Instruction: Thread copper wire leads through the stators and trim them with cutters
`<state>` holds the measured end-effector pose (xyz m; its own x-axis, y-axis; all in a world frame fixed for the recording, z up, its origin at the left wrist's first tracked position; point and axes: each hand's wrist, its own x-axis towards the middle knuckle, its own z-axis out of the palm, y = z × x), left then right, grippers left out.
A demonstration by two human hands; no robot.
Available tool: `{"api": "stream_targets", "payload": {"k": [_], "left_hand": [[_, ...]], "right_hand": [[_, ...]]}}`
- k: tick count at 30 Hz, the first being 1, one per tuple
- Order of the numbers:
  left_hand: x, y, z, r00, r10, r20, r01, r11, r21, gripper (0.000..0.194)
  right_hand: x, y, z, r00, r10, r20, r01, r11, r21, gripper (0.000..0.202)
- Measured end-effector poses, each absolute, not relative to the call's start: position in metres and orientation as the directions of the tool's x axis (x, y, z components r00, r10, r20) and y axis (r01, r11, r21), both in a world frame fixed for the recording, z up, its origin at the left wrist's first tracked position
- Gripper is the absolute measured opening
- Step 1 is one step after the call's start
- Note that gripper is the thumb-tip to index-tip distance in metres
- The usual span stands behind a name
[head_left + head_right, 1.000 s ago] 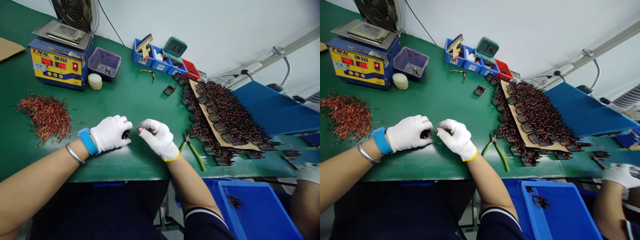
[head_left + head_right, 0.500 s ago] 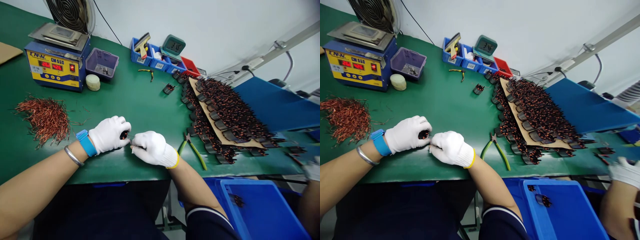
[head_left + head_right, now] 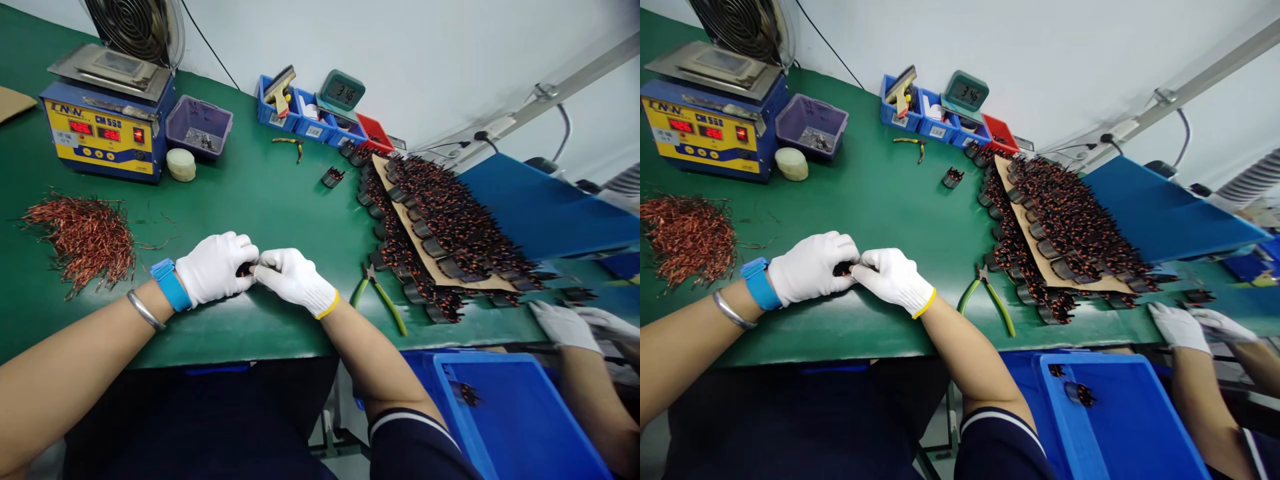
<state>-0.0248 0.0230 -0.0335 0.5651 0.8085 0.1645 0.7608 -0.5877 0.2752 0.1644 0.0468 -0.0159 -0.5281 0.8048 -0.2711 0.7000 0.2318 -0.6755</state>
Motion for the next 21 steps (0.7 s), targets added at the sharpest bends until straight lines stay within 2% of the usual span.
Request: {"api": "stream_targets", "payload": {"k": [5, 10, 17, 21], "left_hand": [[-0.024, 0.021, -0.031, 0.554, 0.817, 0.161, 0.768, -0.576, 0.280, 0.020], [-0.025, 0.018, -0.030, 0.549, 0.819, 0.165, 0.770, -0.573, 0.280, 0.022], [-0.024, 0.014, -0.030, 0.526, 0.829, 0.190, 0.762, -0.558, 0.327, 0.029], [-0.021, 0.012, -0.026, 0.473, 0.856, 0.209, 0.774, -0.517, 0.365, 0.030]], "right_hand": [[0.162, 0.046, -0.024, -0.485, 0.835, -0.260, 0.675, 0.167, -0.719, 0.023], [0.160, 0.050, -0.023, -0.394, 0.871, -0.291, 0.745, 0.118, -0.656, 0.024], [0.158, 0.041, -0.012, -0.410, 0.874, -0.261, 0.824, 0.232, -0.518, 0.029], [0.165, 0.037, -0.013, -0.549, 0.824, -0.140, 0.787, 0.454, -0.418, 0.033]]}}
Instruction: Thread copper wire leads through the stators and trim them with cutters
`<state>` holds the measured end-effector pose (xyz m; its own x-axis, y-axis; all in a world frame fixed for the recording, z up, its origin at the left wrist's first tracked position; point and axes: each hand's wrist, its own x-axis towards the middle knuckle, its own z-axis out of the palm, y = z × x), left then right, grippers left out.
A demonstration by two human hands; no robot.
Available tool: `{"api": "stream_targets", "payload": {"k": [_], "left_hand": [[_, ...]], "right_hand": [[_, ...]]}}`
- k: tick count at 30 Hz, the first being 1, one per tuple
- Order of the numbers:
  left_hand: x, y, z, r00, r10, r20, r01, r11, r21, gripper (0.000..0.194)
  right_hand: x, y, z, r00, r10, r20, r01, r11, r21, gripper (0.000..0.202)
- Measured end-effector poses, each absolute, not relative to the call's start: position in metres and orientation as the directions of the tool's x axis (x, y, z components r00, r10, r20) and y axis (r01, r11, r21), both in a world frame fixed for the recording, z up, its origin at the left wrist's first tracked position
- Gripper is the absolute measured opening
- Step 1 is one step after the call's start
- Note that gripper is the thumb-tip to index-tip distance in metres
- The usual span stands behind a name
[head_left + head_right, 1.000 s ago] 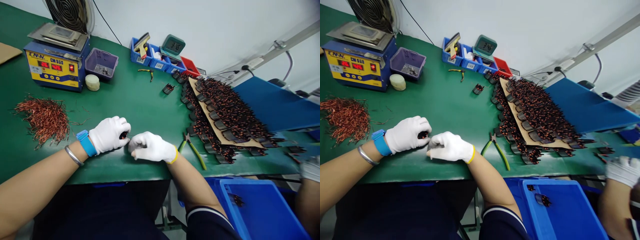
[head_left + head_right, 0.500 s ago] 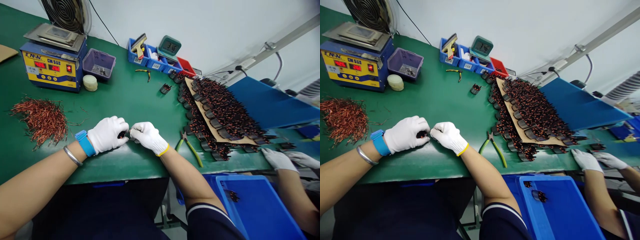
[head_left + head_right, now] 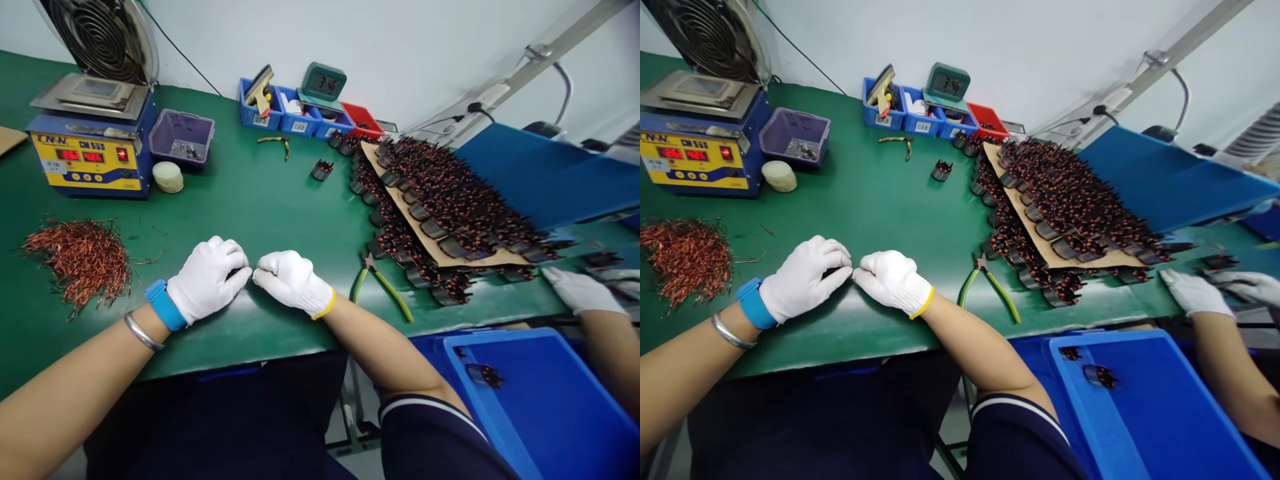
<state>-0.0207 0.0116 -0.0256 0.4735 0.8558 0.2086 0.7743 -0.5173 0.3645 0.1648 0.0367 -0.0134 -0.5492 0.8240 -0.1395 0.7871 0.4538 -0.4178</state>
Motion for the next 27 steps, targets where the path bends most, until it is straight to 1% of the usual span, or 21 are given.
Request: {"api": "stream_targets", "payload": {"k": [3, 5, 6, 8, 10, 11, 12, 13, 14, 16, 17, 18, 19, 20, 21, 22, 23, 24, 25, 27], "left_hand": [[-0.017, 0.011, -0.019, 0.405, 0.902, 0.150, 0.763, -0.423, 0.488, 0.032], [-0.014, 0.012, -0.016, 0.369, 0.926, 0.076, 0.763, -0.349, 0.544, 0.031], [-0.012, 0.013, -0.014, 0.357, 0.933, 0.046, 0.770, -0.322, 0.550, 0.030], [-0.007, 0.015, -0.013, 0.330, 0.944, 0.002, 0.802, -0.281, 0.527, 0.030], [-0.003, 0.018, -0.015, 0.299, 0.954, -0.036, 0.839, -0.244, 0.486, 0.031], [-0.002, 0.019, -0.015, 0.286, 0.957, -0.053, 0.850, -0.227, 0.475, 0.032], [-0.002, 0.019, -0.015, 0.284, 0.956, -0.068, 0.850, -0.218, 0.480, 0.033], [-0.004, 0.020, -0.015, 0.290, 0.954, -0.077, 0.837, -0.214, 0.503, 0.033], [-0.007, 0.020, -0.013, 0.295, 0.952, -0.077, 0.814, -0.209, 0.542, 0.034], [-0.019, 0.018, -0.007, 0.291, 0.954, -0.077, 0.754, -0.179, 0.632, 0.043], [-0.026, 0.016, -0.003, 0.287, 0.954, -0.088, 0.737, -0.160, 0.657, 0.054], [-0.033, 0.014, 0.001, 0.288, 0.952, -0.108, 0.739, -0.149, 0.657, 0.068], [-0.038, 0.012, 0.004, 0.301, 0.945, -0.129, 0.767, -0.159, 0.621, 0.083], [-0.042, 0.009, 0.006, 0.323, 0.935, -0.147, 0.805, -0.190, 0.561, 0.093], [-0.044, 0.008, 0.007, 0.337, 0.928, -0.162, 0.847, -0.223, 0.483, 0.094], [-0.043, 0.007, 0.007, 0.338, 0.926, -0.171, 0.882, -0.247, 0.402, 0.085], [-0.041, 0.006, 0.006, 0.333, 0.926, -0.176, 0.904, -0.261, 0.340, 0.071], [-0.038, 0.006, 0.004, 0.323, 0.930, -0.175, 0.917, -0.261, 0.303, 0.057], [-0.033, 0.006, 0.002, 0.314, 0.934, -0.172, 0.923, -0.257, 0.287, 0.046], [-0.025, 0.005, -0.001, 0.304, 0.941, -0.147, 0.922, -0.252, 0.293, 0.038]], "right_hand": [[0.169, 0.033, -0.015, -0.708, 0.706, -0.027, 0.691, 0.684, -0.234, 0.036], [0.168, 0.029, -0.016, -0.811, 0.585, -0.018, 0.583, 0.805, -0.108, 0.039], [0.167, 0.027, -0.016, -0.848, 0.529, -0.028, 0.530, 0.846, -0.065, 0.039], [0.162, 0.022, -0.018, -0.890, 0.454, -0.036, 0.454, 0.890, -0.023, 0.035], [0.159, 0.019, -0.019, -0.899, 0.438, -0.019, 0.438, 0.899, -0.022, 0.030], [0.158, 0.019, -0.020, -0.898, 0.441, -0.005, 0.441, 0.896, -0.047, 0.028], [0.159, 0.020, -0.020, -0.889, 0.457, 0.012, 0.454, 0.885, -0.099, 0.028], [0.162, 0.023, -0.019, -0.872, 0.490, 0.019, 0.478, 0.858, -0.186, 0.028], [0.166, 0.027, -0.018, -0.843, 0.537, 0.006, 0.511, 0.805, -0.301, 0.029], [0.176, 0.037, -0.015, -0.762, 0.641, -0.095, 0.576, 0.603, -0.552, 0.031], [0.182, 0.043, -0.013, -0.721, 0.672, -0.169, 0.593, 0.473, -0.651, 0.031], [0.186, 0.048, -0.011, -0.693, 0.678, -0.245, 0.597, 0.350, -0.722, 0.030], [0.188, 0.052, -0.010, -0.680, 0.668, -0.302, 0.588, 0.251, -0.769, 0.030], [0.189, 0.055, -0.010, -0.670, 0.662, -0.336, 0.575, 0.175, -0.799, 0.029], [0.188, 0.056, -0.010, -0.662, 0.660, -0.356, 0.559, 0.118, -0.821, 0.027], [0.185, 0.056, -0.011, -0.653, 0.661, -0.370, 0.548, 0.074, -0.833, 0.026], [0.181, 0.055, -0.013, -0.639, 0.667, -0.384, 0.544, 0.038, -0.838, 0.024], [0.177, 0.054, -0.014, -0.623, 0.673, -0.400, 0.542, 0.003, -0.840, 0.023], [0.173, 0.052, -0.016, -0.609, 0.675, -0.416, 0.541, -0.030, -0.840, 0.023], [0.167, 0.050, -0.018, -0.597, 0.667, -0.446, 0.538, -0.079, -0.839, 0.024]]}}
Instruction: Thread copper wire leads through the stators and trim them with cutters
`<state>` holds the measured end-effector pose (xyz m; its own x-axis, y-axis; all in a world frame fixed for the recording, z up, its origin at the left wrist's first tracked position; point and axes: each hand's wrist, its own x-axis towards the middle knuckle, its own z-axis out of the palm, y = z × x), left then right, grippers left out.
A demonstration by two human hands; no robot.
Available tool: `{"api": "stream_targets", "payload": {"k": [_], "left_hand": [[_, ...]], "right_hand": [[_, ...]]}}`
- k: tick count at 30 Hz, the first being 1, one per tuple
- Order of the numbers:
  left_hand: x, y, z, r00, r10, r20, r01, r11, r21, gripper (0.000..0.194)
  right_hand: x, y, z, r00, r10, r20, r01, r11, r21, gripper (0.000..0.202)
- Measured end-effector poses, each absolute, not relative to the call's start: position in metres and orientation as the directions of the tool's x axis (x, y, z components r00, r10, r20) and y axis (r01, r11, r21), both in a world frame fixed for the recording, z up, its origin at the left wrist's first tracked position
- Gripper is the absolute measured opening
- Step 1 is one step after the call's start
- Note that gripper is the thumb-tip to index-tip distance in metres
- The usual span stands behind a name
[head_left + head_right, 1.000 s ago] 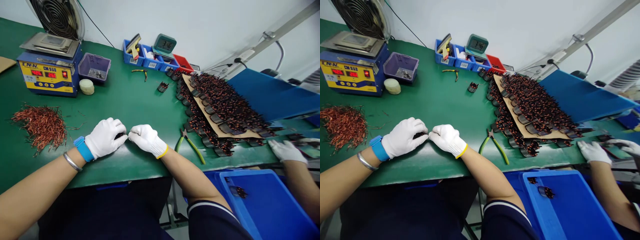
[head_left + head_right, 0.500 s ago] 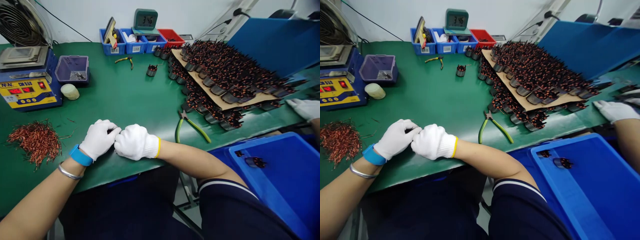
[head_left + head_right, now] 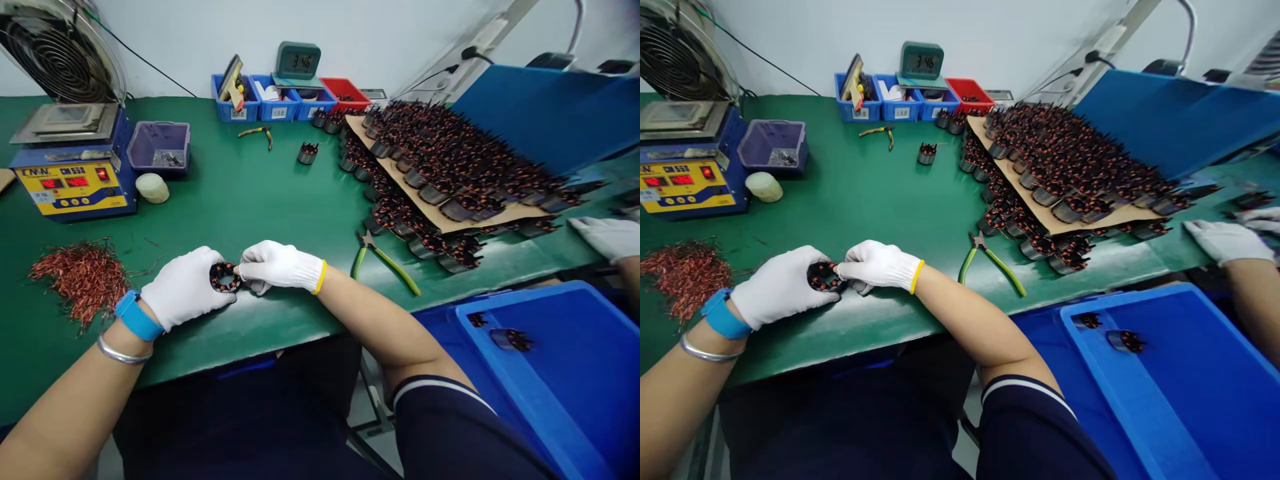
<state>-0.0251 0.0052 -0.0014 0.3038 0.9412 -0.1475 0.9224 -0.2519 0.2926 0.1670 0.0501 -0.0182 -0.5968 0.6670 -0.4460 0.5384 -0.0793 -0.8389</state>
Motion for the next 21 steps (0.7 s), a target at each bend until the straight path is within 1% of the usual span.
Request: {"api": "stream_targets", "payload": {"k": [3, 6, 8, 12, 14, 17, 21], "left_hand": [[-0.017, 0.001, -0.003, 0.256, 0.963, -0.088, 0.936, -0.225, 0.272, 0.035], [-0.013, -0.004, -0.003, 0.218, 0.976, -0.028, 0.952, -0.206, 0.226, 0.034], [-0.011, -0.007, -0.003, 0.208, 0.978, 0.012, 0.954, -0.206, 0.217, 0.034], [-0.010, -0.008, -0.005, 0.206, 0.974, 0.097, 0.948, -0.223, 0.229, 0.033], [-0.010, -0.008, -0.005, 0.218, 0.967, 0.130, 0.945, -0.242, 0.219, 0.034], [-0.009, -0.009, -0.006, 0.209, 0.965, 0.158, 0.947, -0.240, 0.214, 0.032], [-0.010, -0.011, -0.005, 0.186, 0.968, 0.170, 0.946, -0.223, 0.237, 0.033]], "right_hand": [[0.165, 0.050, -0.018, -0.620, 0.659, -0.427, 0.514, -0.070, -0.855, 0.020], [0.169, 0.051, -0.013, -0.664, 0.656, -0.358, 0.493, 0.025, -0.870, 0.014], [0.172, 0.051, -0.009, -0.675, 0.661, -0.329, 0.503, 0.086, -0.860, 0.013], [0.175, 0.050, -0.001, -0.650, 0.668, -0.362, 0.542, 0.073, -0.837, 0.013], [0.175, 0.047, 0.004, -0.622, 0.690, -0.371, 0.588, 0.098, -0.803, 0.016], [0.176, 0.042, 0.009, -0.586, 0.729, -0.352, 0.654, 0.169, -0.738, 0.021], [0.176, 0.038, 0.014, -0.567, 0.744, -0.354, 0.660, 0.154, -0.735, 0.022]]}}
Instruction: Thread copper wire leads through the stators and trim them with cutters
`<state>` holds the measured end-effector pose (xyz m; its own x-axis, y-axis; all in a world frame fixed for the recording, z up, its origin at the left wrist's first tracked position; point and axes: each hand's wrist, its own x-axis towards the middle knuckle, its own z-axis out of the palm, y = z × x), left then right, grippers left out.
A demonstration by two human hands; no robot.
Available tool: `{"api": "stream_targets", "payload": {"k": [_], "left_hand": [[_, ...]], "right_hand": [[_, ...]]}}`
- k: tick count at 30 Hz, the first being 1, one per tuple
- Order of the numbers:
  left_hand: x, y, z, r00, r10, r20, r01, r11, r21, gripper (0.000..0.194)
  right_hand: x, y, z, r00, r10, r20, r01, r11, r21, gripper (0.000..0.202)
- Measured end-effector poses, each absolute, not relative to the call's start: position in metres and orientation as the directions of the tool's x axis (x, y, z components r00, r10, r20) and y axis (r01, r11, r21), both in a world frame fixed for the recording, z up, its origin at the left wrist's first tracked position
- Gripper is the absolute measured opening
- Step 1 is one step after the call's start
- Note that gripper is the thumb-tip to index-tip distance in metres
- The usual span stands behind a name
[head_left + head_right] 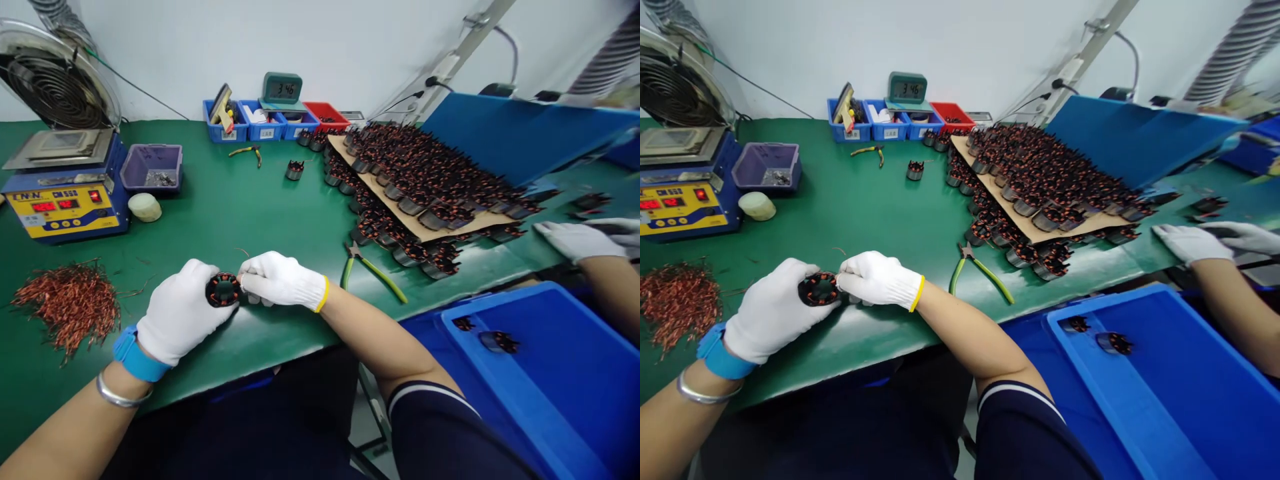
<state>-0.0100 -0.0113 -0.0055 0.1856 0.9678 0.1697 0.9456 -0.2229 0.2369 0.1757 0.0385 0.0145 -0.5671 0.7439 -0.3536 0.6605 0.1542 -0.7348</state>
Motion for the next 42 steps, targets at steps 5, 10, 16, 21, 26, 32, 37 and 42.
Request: {"api": "stream_targets", "payload": {"k": [5, 10, 16, 21, 26, 32, 37, 42], "left_hand": [[-0.012, -0.011, -0.008, 0.173, 0.970, 0.173, 0.948, -0.211, 0.237, 0.038], [-0.009, -0.012, -0.004, 0.154, 0.983, 0.100, 0.943, -0.176, 0.282, 0.037], [-0.019, -0.009, 0.008, 0.151, 0.977, -0.148, 0.523, 0.048, 0.851, 0.081], [-0.024, -0.002, 0.002, 0.545, 0.686, -0.482, 0.054, 0.545, 0.837, 0.074], [-0.015, -0.011, -0.004, 0.420, 0.893, -0.163, -0.171, 0.254, 0.952, 0.062], [-0.017, -0.024, -0.008, 0.360, 0.741, 0.567, 0.273, -0.664, 0.696, 0.056], [-0.020, -0.036, -0.007, 0.260, 0.612, 0.747, 0.519, -0.741, 0.426, 0.032], [-0.023, -0.013, -0.006, 0.057, 0.992, -0.111, 0.091, 0.105, 0.990, 0.067]], "right_hand": [[0.176, 0.041, 0.017, -0.611, 0.741, -0.277, 0.654, 0.276, -0.704, 0.020], [0.175, 0.041, 0.011, -0.606, 0.739, -0.295, 0.579, 0.155, -0.800, 0.017], [0.177, 0.037, -0.002, -0.624, 0.767, -0.146, 0.338, 0.097, -0.936, 0.014], [0.179, 0.035, -0.003, -0.607, 0.783, -0.136, 0.270, 0.042, -0.962, 0.013], [0.182, 0.035, 0.004, -0.569, 0.791, -0.224, 0.235, -0.105, -0.966, 0.015], [0.186, 0.032, 0.010, -0.592, 0.765, -0.255, 0.144, -0.211, -0.967, 0.025], [0.183, 0.022, 0.013, -0.592, 0.765, -0.255, 0.154, -0.203, -0.967, 0.026], [0.182, 0.020, 0.009, -0.535, 0.819, -0.208, 0.276, -0.063, -0.959, 0.024]]}}
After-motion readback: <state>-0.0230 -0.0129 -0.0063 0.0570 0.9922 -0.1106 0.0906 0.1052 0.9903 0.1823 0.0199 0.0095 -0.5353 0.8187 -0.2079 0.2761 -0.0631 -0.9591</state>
